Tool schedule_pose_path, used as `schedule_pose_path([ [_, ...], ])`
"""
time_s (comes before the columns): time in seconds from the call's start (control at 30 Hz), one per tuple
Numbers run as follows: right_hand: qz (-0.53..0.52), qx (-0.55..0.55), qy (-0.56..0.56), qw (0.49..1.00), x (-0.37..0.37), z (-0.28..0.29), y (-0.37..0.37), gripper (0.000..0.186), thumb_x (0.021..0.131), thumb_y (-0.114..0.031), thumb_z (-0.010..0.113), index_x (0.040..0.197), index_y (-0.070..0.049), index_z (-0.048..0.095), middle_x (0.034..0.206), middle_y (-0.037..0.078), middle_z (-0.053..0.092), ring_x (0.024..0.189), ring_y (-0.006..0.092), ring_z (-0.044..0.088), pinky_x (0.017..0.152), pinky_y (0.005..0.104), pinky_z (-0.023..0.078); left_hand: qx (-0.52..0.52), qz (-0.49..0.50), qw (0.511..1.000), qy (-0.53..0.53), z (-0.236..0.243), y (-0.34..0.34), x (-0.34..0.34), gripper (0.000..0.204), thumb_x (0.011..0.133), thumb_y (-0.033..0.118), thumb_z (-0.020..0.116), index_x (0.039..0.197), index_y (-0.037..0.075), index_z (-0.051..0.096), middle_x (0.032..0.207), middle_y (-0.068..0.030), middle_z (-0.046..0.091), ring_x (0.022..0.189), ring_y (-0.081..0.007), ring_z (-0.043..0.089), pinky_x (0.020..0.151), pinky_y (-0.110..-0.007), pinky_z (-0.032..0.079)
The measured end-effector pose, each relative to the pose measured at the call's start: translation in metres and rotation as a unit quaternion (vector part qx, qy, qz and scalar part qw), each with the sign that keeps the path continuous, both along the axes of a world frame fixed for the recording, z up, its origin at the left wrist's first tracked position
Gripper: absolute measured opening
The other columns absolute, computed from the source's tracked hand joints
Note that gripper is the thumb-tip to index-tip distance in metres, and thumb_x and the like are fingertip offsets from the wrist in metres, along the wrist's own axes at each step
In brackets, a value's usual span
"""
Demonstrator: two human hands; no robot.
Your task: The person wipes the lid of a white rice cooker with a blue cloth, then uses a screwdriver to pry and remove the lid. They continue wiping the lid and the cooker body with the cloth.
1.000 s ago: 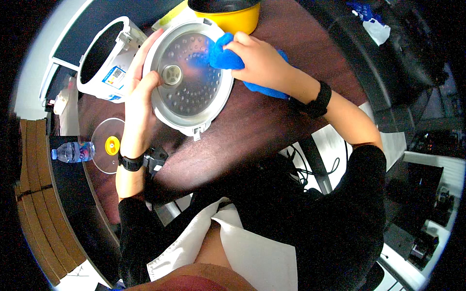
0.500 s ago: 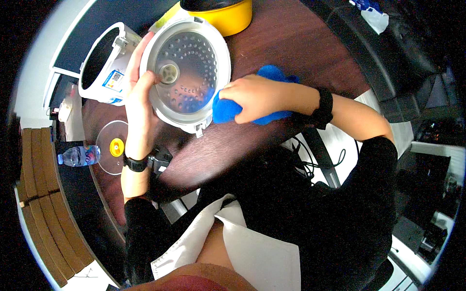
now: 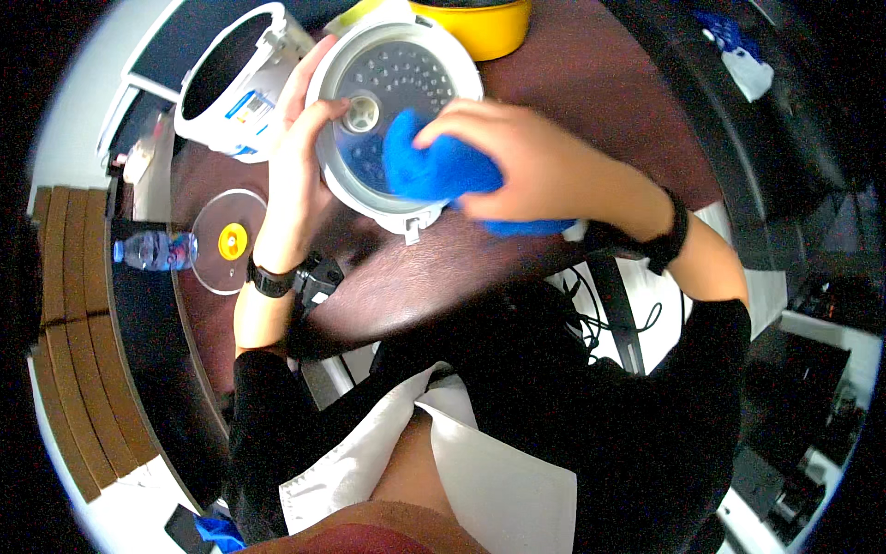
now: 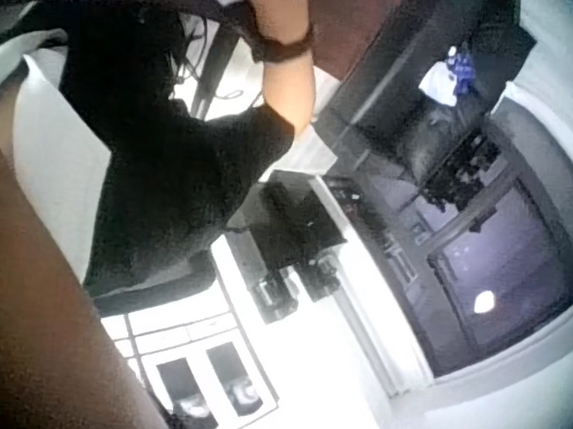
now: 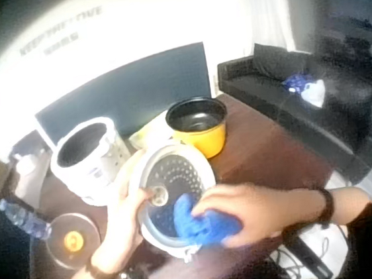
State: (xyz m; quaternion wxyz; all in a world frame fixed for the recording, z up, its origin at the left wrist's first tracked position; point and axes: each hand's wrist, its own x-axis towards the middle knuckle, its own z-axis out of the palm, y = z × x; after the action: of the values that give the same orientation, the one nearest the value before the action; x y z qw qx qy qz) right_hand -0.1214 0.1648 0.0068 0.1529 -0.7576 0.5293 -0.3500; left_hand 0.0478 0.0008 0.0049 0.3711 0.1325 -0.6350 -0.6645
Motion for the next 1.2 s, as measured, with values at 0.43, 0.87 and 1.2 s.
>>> schedule_pose_path([
  [0.43, -0.186, 0.164, 0.252, 0.935, -0.103, -0.040, 0.000, 0.047, 0.076, -0.012, 0.065, 0.120, -0.007, 0.050, 0.112, 0.015, 0.054, 0.102, 0.0356, 0.059, 0.087, 0.0411, 0.048, 0.115, 0.094, 0.987, 0.058, -0.002, -0.021, 0.099, 0.067, 0.076, 0.003, 0.046, 0.142, 0.000, 0.036, 0.137, -0.0186, 0.048, 0.121, -0.0264, 0.052, 0.101, -0.036, 0.046],
  [0.87, -0.128, 0.221, 0.287, 0.923, -0.001, -0.038, -0.077, 0.047, 0.088, -0.048, 0.060, 0.087, -0.001, 0.066, 0.070, 0.015, 0.063, 0.066, 0.0284, 0.063, 0.062, 0.0395, 0.051, 0.189, 0.207, 0.957, 0.077, -0.025, -0.025, 0.161, 0.070, 0.073, 0.010, 0.050, 0.140, -0.002, 0.036, 0.140, -0.0183, 0.044, 0.129, -0.0300, 0.044, 0.111, -0.041, 0.033],
  [1.2, -0.094, 0.372, 0.148, 0.912, 0.038, -0.071, -0.112, 0.058, 0.090, -0.050, 0.051, 0.073, 0.003, 0.068, 0.050, 0.011, 0.057, 0.041, 0.0212, 0.058, 0.045, 0.0345, 0.050, 0.152, 0.184, 0.968, 0.072, -0.034, -0.028, 0.150, 0.070, 0.074, 0.006, 0.051, 0.142, 0.001, 0.034, 0.140, -0.0175, 0.044, 0.127, -0.0294, 0.046, 0.107, -0.041, 0.039],
])
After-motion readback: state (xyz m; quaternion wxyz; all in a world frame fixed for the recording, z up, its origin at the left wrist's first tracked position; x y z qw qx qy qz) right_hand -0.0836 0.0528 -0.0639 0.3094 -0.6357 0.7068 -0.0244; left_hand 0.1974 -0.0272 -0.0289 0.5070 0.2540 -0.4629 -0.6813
